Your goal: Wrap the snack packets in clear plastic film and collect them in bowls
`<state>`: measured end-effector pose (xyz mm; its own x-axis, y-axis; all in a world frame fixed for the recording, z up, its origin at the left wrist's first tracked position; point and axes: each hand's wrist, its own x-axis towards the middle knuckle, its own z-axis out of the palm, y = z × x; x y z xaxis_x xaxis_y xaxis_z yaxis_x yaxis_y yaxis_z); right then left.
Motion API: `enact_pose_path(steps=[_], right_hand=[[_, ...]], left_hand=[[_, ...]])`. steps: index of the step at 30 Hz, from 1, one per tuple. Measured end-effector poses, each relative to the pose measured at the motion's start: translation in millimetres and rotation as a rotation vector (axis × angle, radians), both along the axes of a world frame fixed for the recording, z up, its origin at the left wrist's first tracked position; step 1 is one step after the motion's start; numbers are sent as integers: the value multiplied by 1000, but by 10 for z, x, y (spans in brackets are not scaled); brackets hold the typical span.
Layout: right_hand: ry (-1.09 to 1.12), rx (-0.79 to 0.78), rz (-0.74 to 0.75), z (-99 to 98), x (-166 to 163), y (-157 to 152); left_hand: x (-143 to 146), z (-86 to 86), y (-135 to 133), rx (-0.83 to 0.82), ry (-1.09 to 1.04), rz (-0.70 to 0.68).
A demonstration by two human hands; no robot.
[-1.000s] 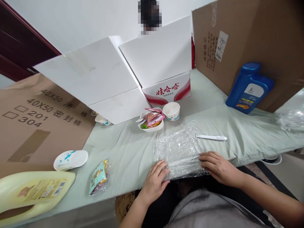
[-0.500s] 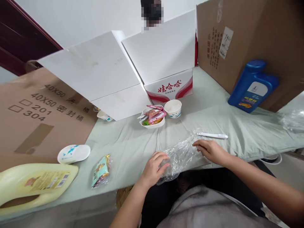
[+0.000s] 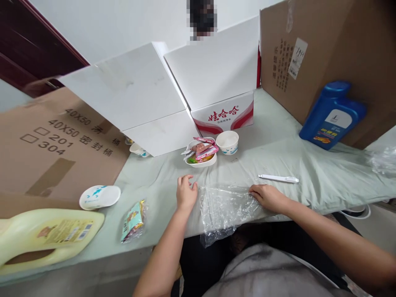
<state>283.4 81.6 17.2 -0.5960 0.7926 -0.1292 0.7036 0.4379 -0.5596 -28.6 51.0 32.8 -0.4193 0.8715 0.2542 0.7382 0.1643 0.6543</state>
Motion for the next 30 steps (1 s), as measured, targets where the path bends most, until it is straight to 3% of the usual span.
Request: enact_pose_path(steps=[2,3,6,8,10,13,16,21,26,30], right_hand=[[-3,-15,-9,20,-16,4],[-2,-22,-12,31,-20,3],[16,-48,-33,74,-10,0],[54,-108,-46,107,18,1],[120,-198,-50,135,62,11],[220,-265,-54,156,133,49],[250,-246,-87,161,155,109],[171,-174,-197,156,73,198],[-25,36,-315,117,28,215],[-61,48,-296,111,10,185]], left_hand=[[100,92,-140,77,27,-103],[168,133,-241,23,6,-240],[343,207,-553,-364,-13,-748],[371,219,-692,-522,38,-878],[308,226,-743,-619,-28,-849],[123,277,-673,-761,-374,-765],[-21,341,-488,-720,-549,-678],[-9,192,-108,-489,-446,-533],[78,-142,71,-484,-332,-272],[41,-197,-9,-514,-291,-219]])
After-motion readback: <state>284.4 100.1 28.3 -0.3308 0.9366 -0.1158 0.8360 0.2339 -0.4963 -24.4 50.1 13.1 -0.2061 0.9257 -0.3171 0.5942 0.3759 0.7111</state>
